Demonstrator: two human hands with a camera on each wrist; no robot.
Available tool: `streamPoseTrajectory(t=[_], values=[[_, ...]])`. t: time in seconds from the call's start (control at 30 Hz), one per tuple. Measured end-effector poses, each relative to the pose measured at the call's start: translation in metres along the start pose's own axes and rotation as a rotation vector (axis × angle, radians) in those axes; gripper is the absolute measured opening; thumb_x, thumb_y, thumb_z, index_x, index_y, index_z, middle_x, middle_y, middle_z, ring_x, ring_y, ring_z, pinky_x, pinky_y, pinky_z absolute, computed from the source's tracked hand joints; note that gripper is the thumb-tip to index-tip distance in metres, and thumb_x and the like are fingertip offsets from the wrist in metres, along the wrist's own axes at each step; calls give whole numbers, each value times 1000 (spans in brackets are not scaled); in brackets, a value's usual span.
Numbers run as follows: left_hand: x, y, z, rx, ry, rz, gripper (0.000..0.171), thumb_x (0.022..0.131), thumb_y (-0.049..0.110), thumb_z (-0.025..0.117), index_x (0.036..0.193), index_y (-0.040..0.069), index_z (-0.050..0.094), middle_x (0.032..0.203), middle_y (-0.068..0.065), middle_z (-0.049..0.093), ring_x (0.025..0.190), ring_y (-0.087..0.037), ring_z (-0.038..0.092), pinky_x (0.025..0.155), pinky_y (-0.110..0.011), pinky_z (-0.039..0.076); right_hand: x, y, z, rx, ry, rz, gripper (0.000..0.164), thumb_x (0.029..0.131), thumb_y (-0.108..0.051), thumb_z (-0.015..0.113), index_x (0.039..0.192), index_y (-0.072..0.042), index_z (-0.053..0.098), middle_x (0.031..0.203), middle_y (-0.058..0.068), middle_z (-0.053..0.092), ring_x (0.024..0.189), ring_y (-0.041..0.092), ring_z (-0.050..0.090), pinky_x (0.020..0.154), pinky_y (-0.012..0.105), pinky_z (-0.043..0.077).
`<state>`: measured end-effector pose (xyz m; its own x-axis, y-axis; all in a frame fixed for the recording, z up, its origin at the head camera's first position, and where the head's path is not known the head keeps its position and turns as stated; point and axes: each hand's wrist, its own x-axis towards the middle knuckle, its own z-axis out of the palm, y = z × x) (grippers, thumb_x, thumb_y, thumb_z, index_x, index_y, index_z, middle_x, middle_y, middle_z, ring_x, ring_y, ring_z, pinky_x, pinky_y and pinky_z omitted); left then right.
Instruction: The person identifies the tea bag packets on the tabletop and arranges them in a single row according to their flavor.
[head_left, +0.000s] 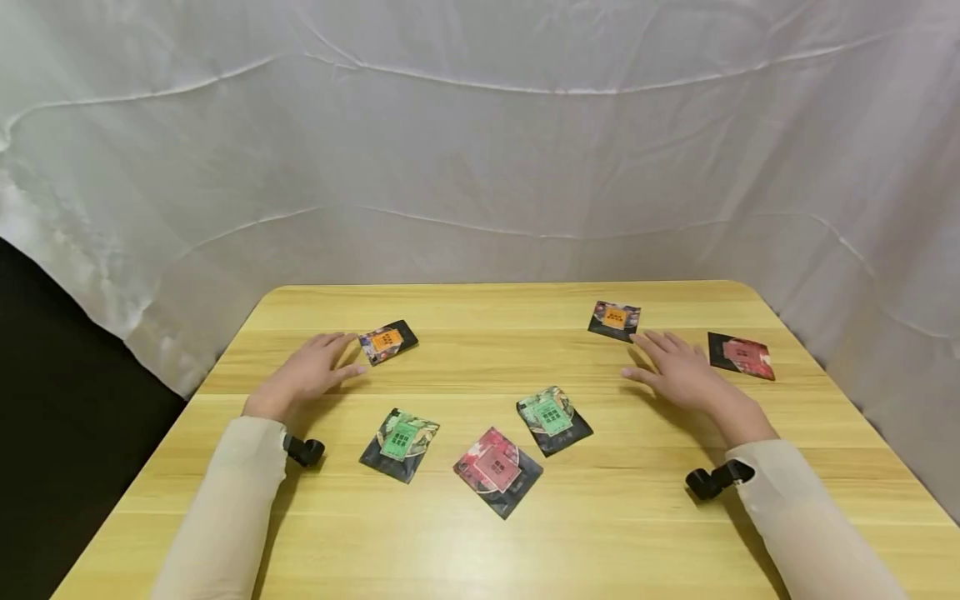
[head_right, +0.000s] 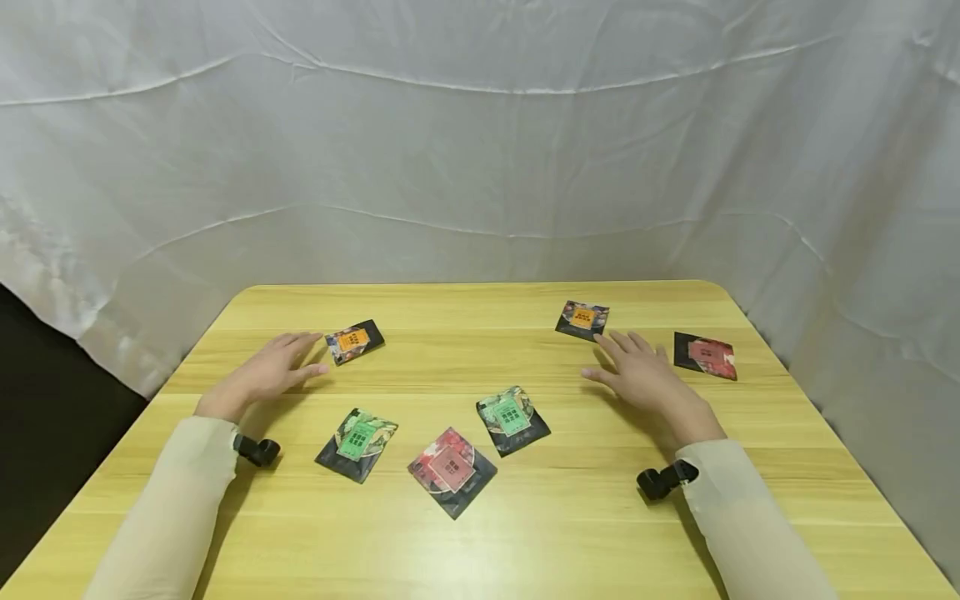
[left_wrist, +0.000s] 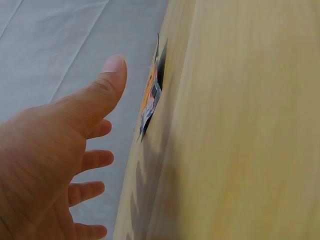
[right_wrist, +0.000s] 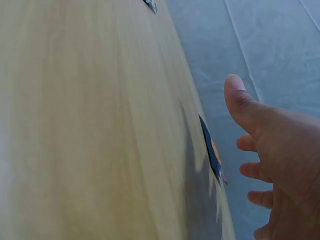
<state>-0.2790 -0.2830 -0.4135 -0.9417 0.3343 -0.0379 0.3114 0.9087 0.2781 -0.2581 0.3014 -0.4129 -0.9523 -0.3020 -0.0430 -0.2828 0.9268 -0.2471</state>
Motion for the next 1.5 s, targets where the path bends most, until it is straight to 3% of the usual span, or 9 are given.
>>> streamPoseTrajectory(t=[0.3,0.57,0.83,1.17,1.5], values=[[15,-2,-3,-22,22,27,73,99,52,50,151,3,34,149,-28,35,136,-49,30,110,-63,22,18,5,-1,-18,29,-56,79,99,-57,46,152,-1,31,151,31,29,137,53,22,110,66,15],[28,2,1,-26,13,42,71,100,53,47,150,5,38,148,-26,38,134,-48,34,111,-62,24,35,11,0,37,24,-59,80,99,-57,46,152,1,31,149,33,31,136,52,27,109,65,22],[45,7,3,-23,24,83,68,100,50,51,148,4,41,146,-25,42,133,-45,38,110,-58,29,50,17,0,50,23,-68,72,101,-46,51,152,1,31,148,33,34,134,51,31,108,65,25],[63,16,7,29,8,102,64,100,45,53,145,1,45,141,-25,47,129,-43,44,107,-56,35,70,20,2,32,42,-65,75,99,-54,49,152,-3,34,146,31,38,131,51,36,106,65,29],[74,23,15,86,-54,45,65,101,48,50,146,2,44,142,-25,46,128,-42,45,105,-56,37,86,20,8,33,35,-71,61,102,-40,51,148,-2,41,144,30,40,131,49,38,105,64,31]])
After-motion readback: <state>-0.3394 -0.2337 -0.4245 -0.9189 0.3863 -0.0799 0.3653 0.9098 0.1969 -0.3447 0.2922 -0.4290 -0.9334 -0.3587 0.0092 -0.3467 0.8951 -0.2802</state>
